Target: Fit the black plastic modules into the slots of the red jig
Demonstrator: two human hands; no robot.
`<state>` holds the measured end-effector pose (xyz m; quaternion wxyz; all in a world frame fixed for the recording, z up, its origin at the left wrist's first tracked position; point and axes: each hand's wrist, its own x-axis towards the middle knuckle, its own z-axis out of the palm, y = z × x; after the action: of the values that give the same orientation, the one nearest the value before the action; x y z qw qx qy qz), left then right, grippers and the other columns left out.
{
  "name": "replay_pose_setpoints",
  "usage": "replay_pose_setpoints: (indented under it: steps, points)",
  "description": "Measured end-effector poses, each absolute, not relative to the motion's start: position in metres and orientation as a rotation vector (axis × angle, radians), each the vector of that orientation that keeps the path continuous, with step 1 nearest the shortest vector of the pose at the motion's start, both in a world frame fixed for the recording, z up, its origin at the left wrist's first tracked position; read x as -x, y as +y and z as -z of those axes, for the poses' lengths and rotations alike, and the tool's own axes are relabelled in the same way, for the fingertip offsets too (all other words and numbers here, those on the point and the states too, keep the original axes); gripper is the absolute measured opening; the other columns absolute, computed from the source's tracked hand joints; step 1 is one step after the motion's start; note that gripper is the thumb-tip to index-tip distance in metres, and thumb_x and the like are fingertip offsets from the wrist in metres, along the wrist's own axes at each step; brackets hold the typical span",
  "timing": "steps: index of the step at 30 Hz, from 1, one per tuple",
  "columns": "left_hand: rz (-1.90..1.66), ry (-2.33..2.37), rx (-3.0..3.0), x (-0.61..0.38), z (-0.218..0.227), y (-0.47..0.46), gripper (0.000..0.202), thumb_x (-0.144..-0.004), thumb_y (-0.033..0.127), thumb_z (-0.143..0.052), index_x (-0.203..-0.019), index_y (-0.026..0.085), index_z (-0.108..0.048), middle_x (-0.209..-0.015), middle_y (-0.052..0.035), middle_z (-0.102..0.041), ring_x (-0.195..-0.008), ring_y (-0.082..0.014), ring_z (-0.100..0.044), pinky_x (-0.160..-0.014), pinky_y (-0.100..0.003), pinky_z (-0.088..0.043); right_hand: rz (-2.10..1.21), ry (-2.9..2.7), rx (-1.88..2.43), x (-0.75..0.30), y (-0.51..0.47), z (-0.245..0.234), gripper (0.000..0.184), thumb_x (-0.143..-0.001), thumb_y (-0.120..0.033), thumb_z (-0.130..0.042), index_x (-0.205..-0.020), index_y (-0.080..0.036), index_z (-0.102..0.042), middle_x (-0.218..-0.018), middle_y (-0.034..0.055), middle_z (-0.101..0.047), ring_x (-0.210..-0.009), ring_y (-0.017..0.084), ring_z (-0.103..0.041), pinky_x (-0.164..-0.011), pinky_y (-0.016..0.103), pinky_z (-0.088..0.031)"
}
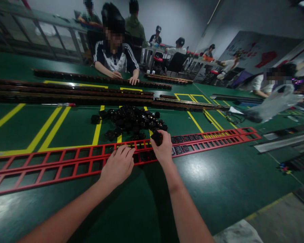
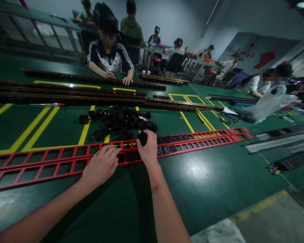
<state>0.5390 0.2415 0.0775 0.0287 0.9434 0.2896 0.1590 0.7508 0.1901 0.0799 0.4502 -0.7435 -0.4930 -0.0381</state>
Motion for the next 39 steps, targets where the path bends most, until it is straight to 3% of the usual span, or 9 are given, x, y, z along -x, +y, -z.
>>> replay_pose_setpoints:
  steps: [5, 11, 23, 33, 39]
  points:
    - [-0.473, 0.914, -2.922, -0.539, -0.077, 0.241, 0.038, -0.099, 0.024, -0.042, -0.13, 0.014, -0.063, -0.125, -0.0124, -0.068, -0.124, -0.0302, -0.055, -0.1, -0.049, -0.051, 0.05, -1.332, 1.827, -0.747, 0.189, -0.082, 0.042, -0.095, -0.032, -0.055, -0.135, -0.02, -0.056, -0.126, 0.0119, -0.06, -0.119, 0.023, -0.059, -0.104, 0.038, -0.049]
    - [-0.493, 0.903, -2.922, -0.538, -0.075, 0.242, 0.039, -0.1, 0.024, -0.041, -0.131, 0.014, -0.062, -0.125, -0.0124, -0.068, -0.124, -0.03, -0.055, -0.099, -0.049, -0.052, 0.068, -1.512, 2.03, -0.74, 0.189, -0.087, 0.028, -0.089, -0.026, -0.062, -0.115, -0.02, -0.068, -0.111, 0.0094, -0.065, -0.108, 0.026, -0.06, -0.096, 0.041, -0.047]
    - [-0.502, 0.887, -2.917, -0.538, -0.077, 0.242, 0.039, -0.1, 0.023, -0.042, -0.131, 0.013, -0.062, -0.123, -0.013, -0.068, -0.124, -0.0298, -0.055, -0.1, -0.049, -0.052, 0.044, -1.545, 1.993, -0.74, 0.19, -0.085, 0.026, -0.088, -0.026, -0.066, -0.113, -0.02, -0.061, -0.119, 0.0089, -0.063, -0.114, 0.025, -0.059, -0.097, 0.038, -0.042]
    - [-0.494, 0.896, -2.919, -0.539, -0.077, 0.242, 0.04, -0.1, 0.023, -0.04, -0.131, 0.013, -0.063, -0.125, -0.014, -0.068, -0.123, -0.03, -0.055, -0.098, -0.05, -0.053, 0.11, -1.549, 2.184, -0.737, 0.192, -0.085, 0.031, -0.091, -0.045, -0.068, -0.11, -0.022, -0.064, -0.111, 0.0068, -0.071, -0.109, 0.028, -0.058, -0.093, 0.043, -0.035]
    - [-0.492, 0.897, -2.921, -0.538, -0.076, 0.242, 0.039, -0.099, 0.023, -0.041, -0.131, 0.013, -0.062, -0.124, -0.0132, -0.068, -0.124, -0.0301, -0.055, -0.099, -0.049, -0.052, 0.118, -1.527, 2.171, -0.735, 0.192, -0.086, 0.033, -0.091, -0.049, -0.069, -0.108, -0.022, -0.063, -0.111, 0.0076, -0.072, -0.113, 0.028, -0.058, -0.102, 0.047, -0.029]
